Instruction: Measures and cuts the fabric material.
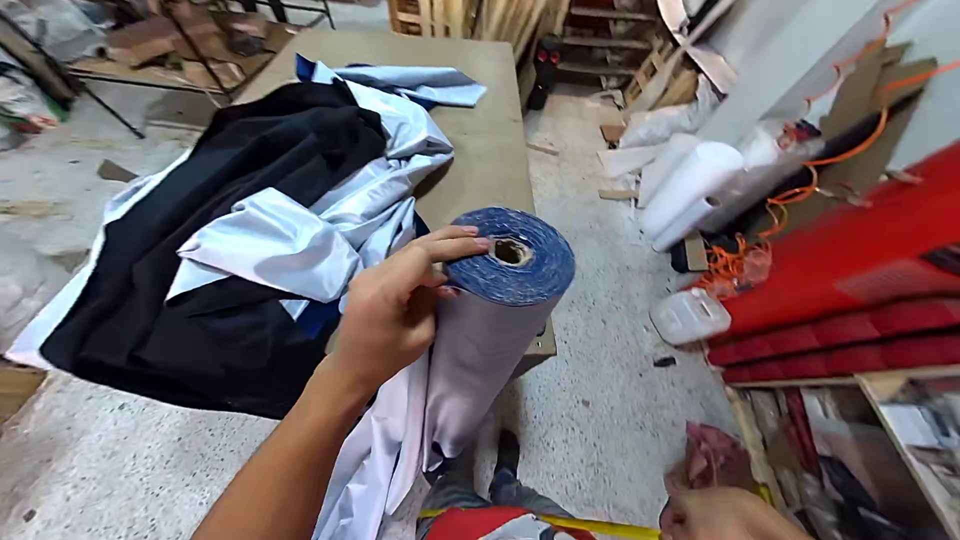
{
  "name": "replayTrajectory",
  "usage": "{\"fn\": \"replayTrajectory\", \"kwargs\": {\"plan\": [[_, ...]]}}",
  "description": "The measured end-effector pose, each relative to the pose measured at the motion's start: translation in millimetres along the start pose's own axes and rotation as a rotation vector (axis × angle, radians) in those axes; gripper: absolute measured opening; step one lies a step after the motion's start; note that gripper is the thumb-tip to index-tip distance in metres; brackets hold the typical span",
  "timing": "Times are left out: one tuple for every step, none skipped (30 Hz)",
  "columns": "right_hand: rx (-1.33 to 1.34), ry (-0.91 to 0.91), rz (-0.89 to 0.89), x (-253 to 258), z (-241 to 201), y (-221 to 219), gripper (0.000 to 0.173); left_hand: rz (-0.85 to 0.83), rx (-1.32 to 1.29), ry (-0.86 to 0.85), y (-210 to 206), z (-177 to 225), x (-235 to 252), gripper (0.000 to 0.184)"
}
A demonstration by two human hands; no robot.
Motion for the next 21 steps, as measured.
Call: {"fn": "replayTrajectory", "kwargs": {"plan": [[0.031, -0.022, -0.017, 2.4, 8.2, -4.8, 0.043, 0.041, 0.043, 0.018, 9.9, 1.2, -4.7, 0.011], [0.063, -0.03, -0.013, 1.6, 12.4, -5.1, 0.044, 0.077, 0.096, 0.037, 21.4, 1.9, -9.7, 0.011], [0.081, -0.028, -0.001, -1.9, 12.9, -1.4, 0.045, 0.112, 0.145, 0.057, 34.5, 1.7, -15.6, 0.011], [0.068, -0.021, 0.015, -7.0, 11.6, 5.1, 0.046, 0.148, 0.175, 0.078, 48.7, 0.2, -22.1, 0.011], [0.04, -0.018, 0.035, -14.2, 9.6, 13.5, 0.045, 0.185, 0.188, 0.099, 63.2, -2.8, -29.1, 0.011], [0.005, -0.017, 0.055, -22.5, 6.0, 23.4, 0.044, 0.221, 0.198, 0.126, 77.1, -7.1, -35.8, 0.012], [-0.038, -0.016, 0.074, -29.8, 3.2, 35.3, 0.043, 0.254, 0.207, 0.156, 89.8, -13.4, -41.1, 0.013], [-0.072, -0.027, 0.091, -36.9, 1.0, 49.2, 0.04, 0.282, 0.217, 0.18, 100.4, -19.9, -44.1, 0.014], [-0.092, -0.043, 0.114, -45.9, -3.0, 65.2, 0.037, 0.303, 0.225, 0.196, 109.0, -26.5, -45.6, 0.014], [-0.102, -0.07, 0.136, -57.0, -7.9, 83.2, 0.034, 0.314, 0.229, 0.204, 114.8, -32.4, -45.7, 0.013], [-0.109, -0.094, 0.164, -67.7, -11.5, 102.0, 0.033, 0.316, 0.228, 0.204, 118.4, -37.6, -44.5, 0.013], [-0.132, -0.114, 0.189, -78.6, -15.5, 119.7, 0.033, 0.309, 0.221, 0.202, 120.4, -41.8, -42.7, 0.012], [-0.178, -0.14, 0.211, -89.1, -20.1, 136.9, 0.035, 0.294, 0.205, 0.2, 121.2, -44.6, -41.1, 0.012], [-0.25, -0.165, 0.222, -99.1, -28.7, 153.2, 0.037, 0.281, 0.194, 0.197, 121.6, -46.2, -40.3, 0.011], [-0.326, -0.196, 0.221, -107.1, -38.0, 167.0, 0.04, 0.271, 0.187, 0.197, 121.7, -47.3, -40.8, 0.012], [-0.396, -0.2, 0.204, -111.8, -48.2, 176.2, 0.04, 0.267, 0.183, 0.197, 121.7, -47.6, -42.1, 0.013], [-0.44, -0.193, 0.177, -114.2, -59.0, 181.6, 0.039, 0.269, 0.181, 0.196, 121.5, -46.7, -43.6, 0.013], [-0.475, -0.18, 0.153, -114.3, -69.7, 185.1, 0.038, 0.274, 0.18, 0.195, 121.1, -45.2, -44.2, 0.013], [-0.511, -0.165, 0.134, -113.2, -80.9, 187.9, 0.037, 0.282, 0.179, 0.196, 120.7, -43.8, -43.9, 0.014], [-0.556, -0.153, 0.12, -112.5, -92.8, 190.2, 0.036, 0.292, 0.182, 0.199, 120.1, -42.6, -43.5, 0.015], [-0.603, -0.143, 0.116, -112.0, -103.7, 192.8, 0.036, 0.299, 0.188, 0.202, 119.1, -41.4, -43.1, 0.016]]}}
Point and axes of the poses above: each hand's wrist, its own x-axis towards the middle knuckle, its own y-axis out of the back of the hand, z = x × y, the point moved 10 cm from there along x, towards the middle knuckle, and after that the axes turned 13 degrees about z, right-handed, at the moved point
